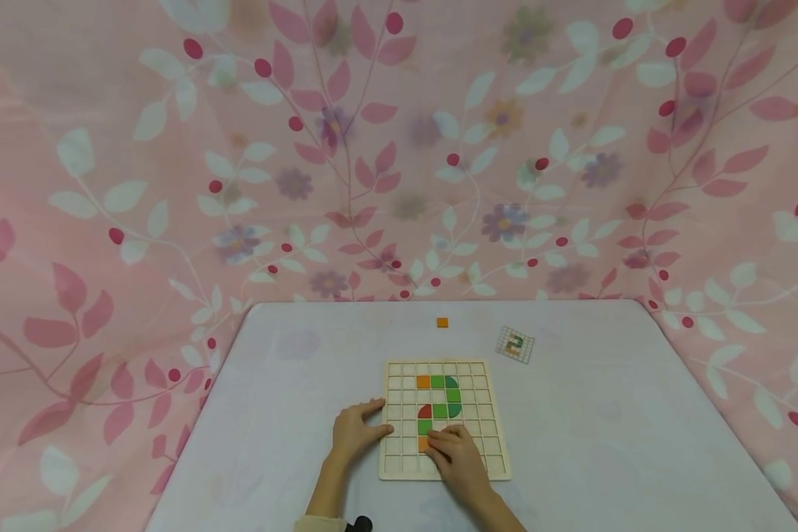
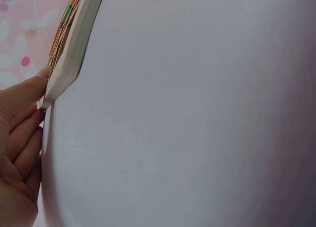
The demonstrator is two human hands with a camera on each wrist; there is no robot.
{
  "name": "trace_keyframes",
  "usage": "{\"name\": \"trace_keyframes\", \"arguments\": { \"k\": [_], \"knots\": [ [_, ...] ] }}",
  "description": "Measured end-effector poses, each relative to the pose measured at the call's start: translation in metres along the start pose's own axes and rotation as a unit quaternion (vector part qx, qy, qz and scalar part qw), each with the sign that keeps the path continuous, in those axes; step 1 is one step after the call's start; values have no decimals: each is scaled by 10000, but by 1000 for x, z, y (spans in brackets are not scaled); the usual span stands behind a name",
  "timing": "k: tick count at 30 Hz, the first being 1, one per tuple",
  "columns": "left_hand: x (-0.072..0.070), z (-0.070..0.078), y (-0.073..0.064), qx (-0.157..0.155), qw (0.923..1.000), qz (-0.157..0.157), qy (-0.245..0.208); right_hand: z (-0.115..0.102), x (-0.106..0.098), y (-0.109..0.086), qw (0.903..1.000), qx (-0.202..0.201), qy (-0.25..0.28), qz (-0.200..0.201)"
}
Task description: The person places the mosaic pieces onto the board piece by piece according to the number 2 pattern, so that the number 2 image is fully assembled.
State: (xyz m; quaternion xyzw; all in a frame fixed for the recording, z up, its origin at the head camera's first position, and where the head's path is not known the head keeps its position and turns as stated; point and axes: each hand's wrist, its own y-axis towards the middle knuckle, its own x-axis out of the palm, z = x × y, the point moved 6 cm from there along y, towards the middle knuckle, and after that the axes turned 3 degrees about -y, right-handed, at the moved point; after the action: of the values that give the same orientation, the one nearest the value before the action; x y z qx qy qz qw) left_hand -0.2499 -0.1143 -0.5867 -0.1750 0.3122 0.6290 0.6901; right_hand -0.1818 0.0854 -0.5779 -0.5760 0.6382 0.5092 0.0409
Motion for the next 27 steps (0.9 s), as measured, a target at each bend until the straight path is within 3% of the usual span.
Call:
{"name": "trace_keyframes", "arguments": {
  "k": [11,16,22,27],
  "knots": [
    [0,-2,-1,-103,9999,12,-30,-7,0,1,9995,-11,-234,233],
    [0,-2,-1,-116,9999,44,-6,-7,1,3,9990,222,-269,281],
    [1,-2,-1,-62,10000,-7,-60,-4,5,2,9978,598,-288,-86],
    [2,-3,-1,-58,10000,-25,-23,-3,3,-1,9982,387,-234,-381]
  ]
}}
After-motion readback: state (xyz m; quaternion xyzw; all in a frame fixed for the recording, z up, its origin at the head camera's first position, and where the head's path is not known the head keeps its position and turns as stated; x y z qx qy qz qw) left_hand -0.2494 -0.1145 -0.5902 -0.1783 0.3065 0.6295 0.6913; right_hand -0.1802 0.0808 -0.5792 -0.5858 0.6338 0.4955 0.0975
